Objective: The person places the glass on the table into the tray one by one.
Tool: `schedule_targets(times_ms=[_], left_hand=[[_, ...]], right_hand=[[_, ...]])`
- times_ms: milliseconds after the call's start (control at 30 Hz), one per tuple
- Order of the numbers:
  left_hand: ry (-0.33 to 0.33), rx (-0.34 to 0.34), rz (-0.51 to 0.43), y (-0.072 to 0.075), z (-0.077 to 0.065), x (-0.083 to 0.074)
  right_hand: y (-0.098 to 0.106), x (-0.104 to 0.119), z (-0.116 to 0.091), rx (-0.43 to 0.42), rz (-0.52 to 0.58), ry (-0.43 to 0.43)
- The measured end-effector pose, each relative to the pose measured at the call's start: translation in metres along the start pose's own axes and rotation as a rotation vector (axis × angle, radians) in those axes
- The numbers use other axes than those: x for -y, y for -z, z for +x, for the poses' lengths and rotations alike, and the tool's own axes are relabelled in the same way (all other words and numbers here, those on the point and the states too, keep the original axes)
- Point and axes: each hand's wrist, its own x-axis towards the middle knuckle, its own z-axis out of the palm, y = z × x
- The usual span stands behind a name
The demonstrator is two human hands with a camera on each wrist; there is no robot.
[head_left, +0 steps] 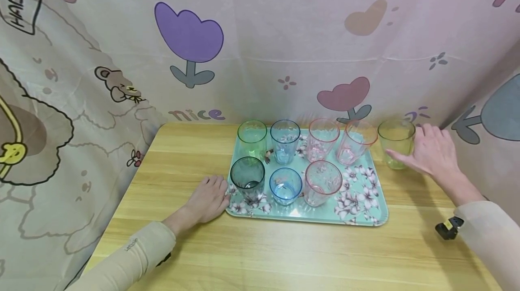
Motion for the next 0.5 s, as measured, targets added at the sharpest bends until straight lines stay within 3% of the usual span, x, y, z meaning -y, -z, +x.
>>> schedule_targets(times_ms=[167, 367, 500], left_hand=[[-0.008, -0.034, 0.012, -0.002, -0.001, 0.000], [-0.002, -0.011, 0.010, -0.002, 0.000, 0.001], [0.001, -0.003, 0.009, -0.002, 0.000, 0.000]], right_hand=[[0.006, 0.005, -0.006, -0.045, -0.014, 0.043], [0.007, 0.006, -0.015, -0.096, -0.021, 0.080], [0.008, 0.005, -0.022, -0.083, -0.032, 0.074]])
